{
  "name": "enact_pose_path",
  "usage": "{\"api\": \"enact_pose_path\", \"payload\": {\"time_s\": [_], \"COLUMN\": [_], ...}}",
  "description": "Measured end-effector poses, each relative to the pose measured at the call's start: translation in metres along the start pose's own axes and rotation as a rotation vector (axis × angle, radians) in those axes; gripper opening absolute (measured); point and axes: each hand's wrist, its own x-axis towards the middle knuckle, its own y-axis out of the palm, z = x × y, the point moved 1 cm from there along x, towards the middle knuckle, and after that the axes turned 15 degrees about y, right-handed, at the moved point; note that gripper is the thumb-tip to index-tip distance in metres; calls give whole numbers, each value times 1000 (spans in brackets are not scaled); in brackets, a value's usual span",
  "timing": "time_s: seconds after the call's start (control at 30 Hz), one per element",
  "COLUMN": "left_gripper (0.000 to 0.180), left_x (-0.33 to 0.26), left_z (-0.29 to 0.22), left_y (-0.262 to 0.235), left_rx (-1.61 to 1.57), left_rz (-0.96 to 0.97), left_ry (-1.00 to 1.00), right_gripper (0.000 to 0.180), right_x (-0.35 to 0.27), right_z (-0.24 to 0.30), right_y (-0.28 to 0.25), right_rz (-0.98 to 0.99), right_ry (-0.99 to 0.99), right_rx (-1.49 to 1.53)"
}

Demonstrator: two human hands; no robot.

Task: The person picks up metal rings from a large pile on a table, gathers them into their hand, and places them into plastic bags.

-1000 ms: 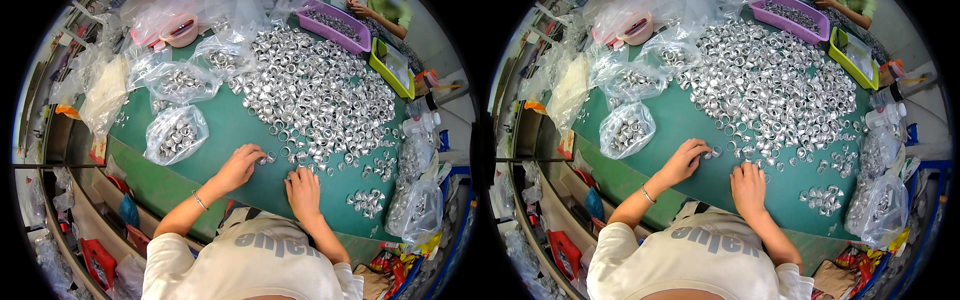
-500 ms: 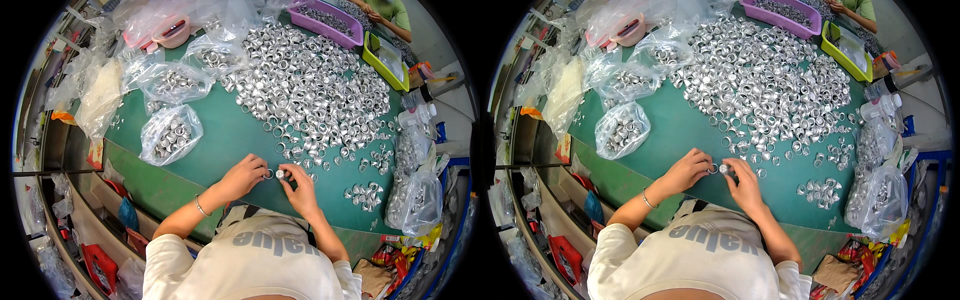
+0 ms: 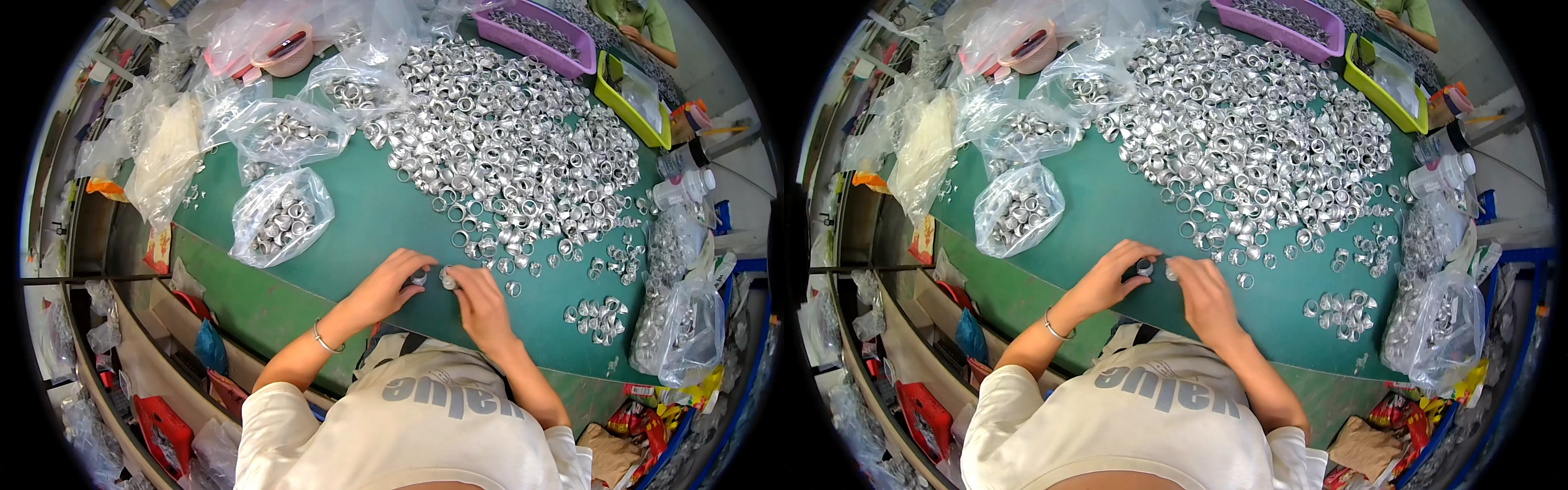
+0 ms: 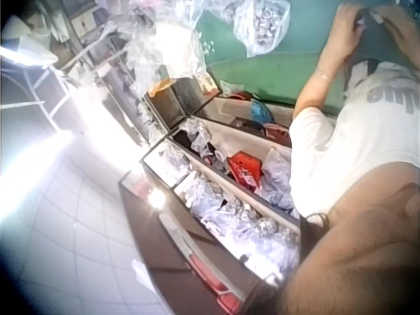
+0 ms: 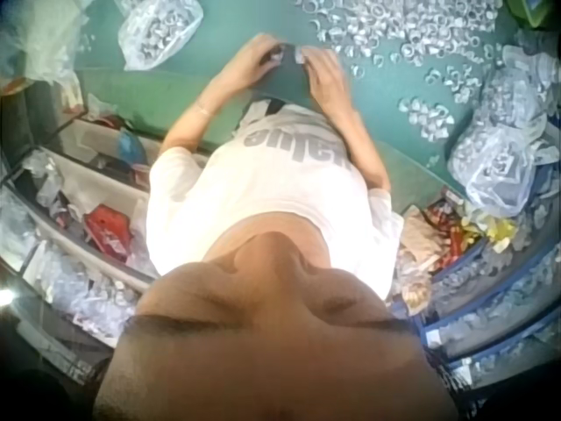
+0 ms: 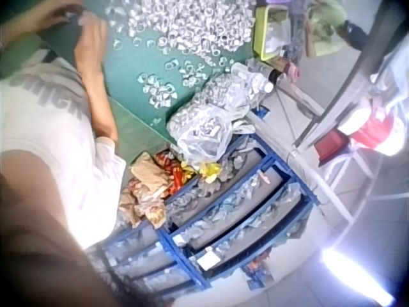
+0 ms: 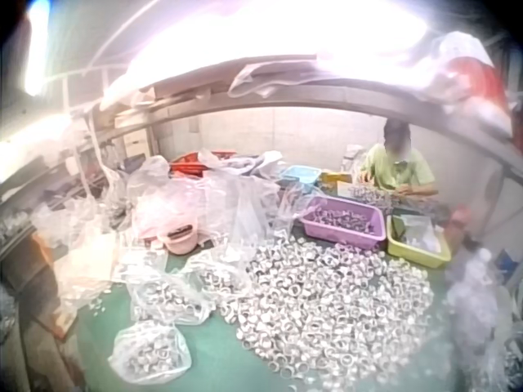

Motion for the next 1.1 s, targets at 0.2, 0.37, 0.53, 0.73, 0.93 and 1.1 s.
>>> {"api": "enact_pose_path", "payload": {"time_s": [0.2, 0.37, 0.53, 0.73, 0.93, 1.1], "left_gripper": [56, 52, 37, 29, 33, 28], "left_x": [-15, -14, -11, -15, -8, -16], "left_z": [-7, -11, 2, 31, 18, 27], "left_y": [-18, -13, 2, -18, -23, -22], "left_rx": [46, 157, 340, 274, 376, 419], "left_rz": [-94, -33, 31, -146, -160, -171], "left_ry": [-74, -27, 82, -9, 1, 40], "right_gripper": [39, 35, 27, 24, 23, 16], "right_x": [19, 17, -10, -21, 4, 2], "right_z": [17, 5, 0, -11, 0, -7], "right_y": [29, 13, -21, -18, 15, 15], "right_rz": [156, 34, -86, -81, -35, -45], "right_ry": [-205, -81, 190, 223, 137, 230], "right_rx": [-283, -115, -306, -190, -232, 76]}}
